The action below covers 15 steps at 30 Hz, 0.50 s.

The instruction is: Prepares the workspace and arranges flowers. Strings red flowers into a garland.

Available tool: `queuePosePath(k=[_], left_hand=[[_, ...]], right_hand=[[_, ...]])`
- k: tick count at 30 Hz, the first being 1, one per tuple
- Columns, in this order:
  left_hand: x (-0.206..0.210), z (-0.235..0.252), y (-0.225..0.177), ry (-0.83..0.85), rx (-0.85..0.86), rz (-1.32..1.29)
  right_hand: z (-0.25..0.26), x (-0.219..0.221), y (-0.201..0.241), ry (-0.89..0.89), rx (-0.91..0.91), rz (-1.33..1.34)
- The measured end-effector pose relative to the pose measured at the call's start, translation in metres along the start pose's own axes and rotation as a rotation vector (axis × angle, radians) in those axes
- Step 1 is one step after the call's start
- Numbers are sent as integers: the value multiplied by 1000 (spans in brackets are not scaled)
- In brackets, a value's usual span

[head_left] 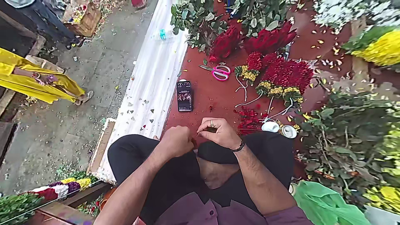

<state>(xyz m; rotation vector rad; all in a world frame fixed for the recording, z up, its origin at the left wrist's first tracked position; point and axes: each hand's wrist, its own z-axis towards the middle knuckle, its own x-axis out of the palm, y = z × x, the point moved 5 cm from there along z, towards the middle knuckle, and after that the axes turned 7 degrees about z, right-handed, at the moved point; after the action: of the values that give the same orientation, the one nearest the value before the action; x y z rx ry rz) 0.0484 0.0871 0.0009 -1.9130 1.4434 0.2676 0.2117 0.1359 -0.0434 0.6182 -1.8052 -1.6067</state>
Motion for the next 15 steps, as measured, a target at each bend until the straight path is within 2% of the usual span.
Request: queuePosePath(k=[2,3,5,6,7,8,10,12,15], left_hand=[[-8,-11,-29,44,260,-120],[-14,-13,-38,2,360,-247],[-27,-12,-44,-142,453,-528],[-32,-9,-42,-230,435,-618],[-35,-6,-38,-333,387,-639],[-37,-3,-31,-454,307,-590],[-36,2,-11,-611,129,-408],[-27,6,11,-586,5,-274],[-9,9,32,-355,12,-199]], right_hand=[[0,-5,-5,37,22,157],[-1,-6,-6,42,74,255],[-9,-3,5,-76,246,330],[-14,-1,7,-88,284,372],[-17,1,-5,-34,189,486],[-13,6,-13,29,93,536],[-7,11,-17,135,39,518],[-4,6,-12,132,36,442],[-4,-13,-14,7,75,282]])
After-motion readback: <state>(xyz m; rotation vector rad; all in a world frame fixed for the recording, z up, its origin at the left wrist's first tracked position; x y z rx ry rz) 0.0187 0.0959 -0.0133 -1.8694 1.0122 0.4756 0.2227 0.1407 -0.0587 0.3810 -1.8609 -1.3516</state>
